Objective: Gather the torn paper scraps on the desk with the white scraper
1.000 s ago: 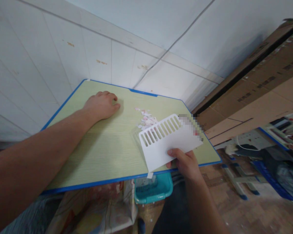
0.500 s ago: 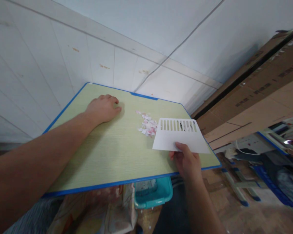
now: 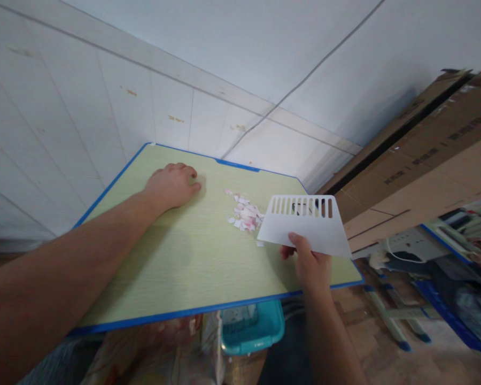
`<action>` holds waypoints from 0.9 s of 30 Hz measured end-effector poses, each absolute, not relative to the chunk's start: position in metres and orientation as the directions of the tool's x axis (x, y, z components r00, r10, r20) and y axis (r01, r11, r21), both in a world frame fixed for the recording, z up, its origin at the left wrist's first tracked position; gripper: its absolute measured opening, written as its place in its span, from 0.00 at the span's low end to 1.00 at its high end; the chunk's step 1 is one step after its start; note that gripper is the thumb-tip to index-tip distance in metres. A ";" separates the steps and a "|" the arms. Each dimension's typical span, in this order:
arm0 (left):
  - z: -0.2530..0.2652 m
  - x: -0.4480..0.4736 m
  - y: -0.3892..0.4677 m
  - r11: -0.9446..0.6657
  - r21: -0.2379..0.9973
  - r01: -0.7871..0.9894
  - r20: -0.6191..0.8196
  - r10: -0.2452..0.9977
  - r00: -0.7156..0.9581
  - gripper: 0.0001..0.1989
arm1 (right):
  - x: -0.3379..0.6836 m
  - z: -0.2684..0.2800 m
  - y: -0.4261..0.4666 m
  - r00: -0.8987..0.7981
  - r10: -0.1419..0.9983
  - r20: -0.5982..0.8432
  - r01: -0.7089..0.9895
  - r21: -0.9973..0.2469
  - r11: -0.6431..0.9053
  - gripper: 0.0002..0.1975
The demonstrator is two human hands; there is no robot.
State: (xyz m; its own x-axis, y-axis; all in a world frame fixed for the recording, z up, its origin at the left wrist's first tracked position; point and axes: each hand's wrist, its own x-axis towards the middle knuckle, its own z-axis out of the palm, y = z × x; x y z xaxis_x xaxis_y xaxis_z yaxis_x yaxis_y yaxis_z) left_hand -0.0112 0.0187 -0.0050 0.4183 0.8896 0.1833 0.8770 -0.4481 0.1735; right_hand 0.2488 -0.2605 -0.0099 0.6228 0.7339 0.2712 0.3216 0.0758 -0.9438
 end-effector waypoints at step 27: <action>-0.004 -0.016 0.021 -0.445 0.157 0.881 0.197 0.889 0.414 0.33 | 0.246 0.020 -0.147 0.105 0.971 0.215 0.294 -0.940 0.176 0.21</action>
